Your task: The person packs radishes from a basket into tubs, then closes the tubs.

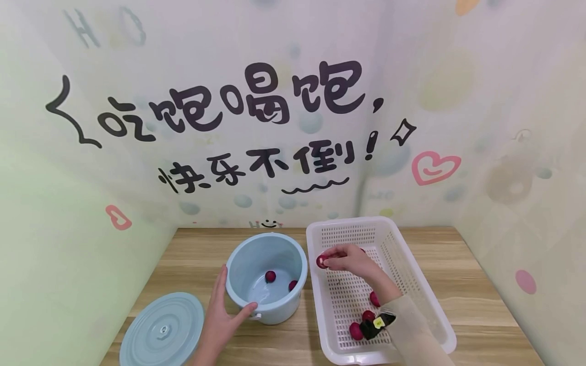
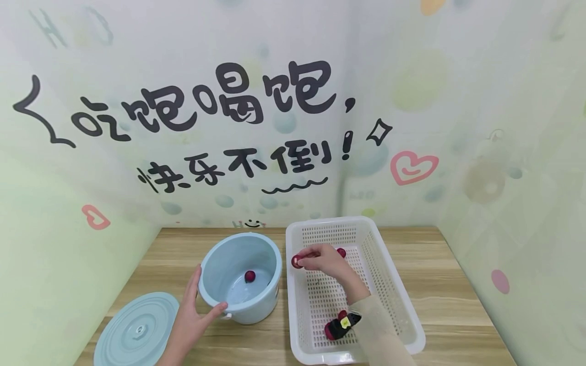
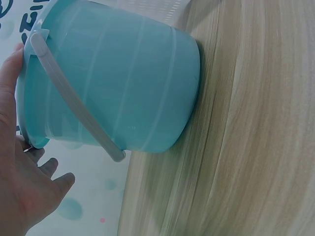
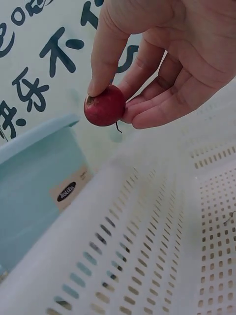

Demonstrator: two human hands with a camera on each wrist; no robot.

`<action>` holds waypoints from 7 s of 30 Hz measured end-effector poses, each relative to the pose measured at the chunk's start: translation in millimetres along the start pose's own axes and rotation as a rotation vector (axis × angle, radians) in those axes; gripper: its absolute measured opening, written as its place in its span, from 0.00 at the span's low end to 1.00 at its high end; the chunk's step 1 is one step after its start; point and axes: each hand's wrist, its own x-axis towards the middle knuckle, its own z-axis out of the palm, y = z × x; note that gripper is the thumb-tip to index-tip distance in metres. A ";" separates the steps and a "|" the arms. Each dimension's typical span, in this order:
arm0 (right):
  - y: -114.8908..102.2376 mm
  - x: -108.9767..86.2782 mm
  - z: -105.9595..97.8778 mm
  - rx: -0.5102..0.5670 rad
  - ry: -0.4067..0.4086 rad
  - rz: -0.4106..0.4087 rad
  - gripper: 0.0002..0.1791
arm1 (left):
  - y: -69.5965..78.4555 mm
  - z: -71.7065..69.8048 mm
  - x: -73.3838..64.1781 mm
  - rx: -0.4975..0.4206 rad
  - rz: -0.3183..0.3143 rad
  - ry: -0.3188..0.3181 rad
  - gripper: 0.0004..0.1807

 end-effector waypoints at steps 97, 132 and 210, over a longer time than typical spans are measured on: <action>-18.8 -24.2 17.4 -0.005 0.064 -0.138 0.19 | -0.9 0.1 0.0 -0.017 0.012 0.001 0.63; 21.7 -53.0 18.3 0.050 0.063 -0.063 0.20 | 1.0 -0.9 -0.5 -0.013 -0.005 -0.007 0.63; 67.8 -89.9 33.7 -0.234 -0.241 0.055 0.10 | -2.1 0.4 -0.3 -0.024 0.022 0.008 0.63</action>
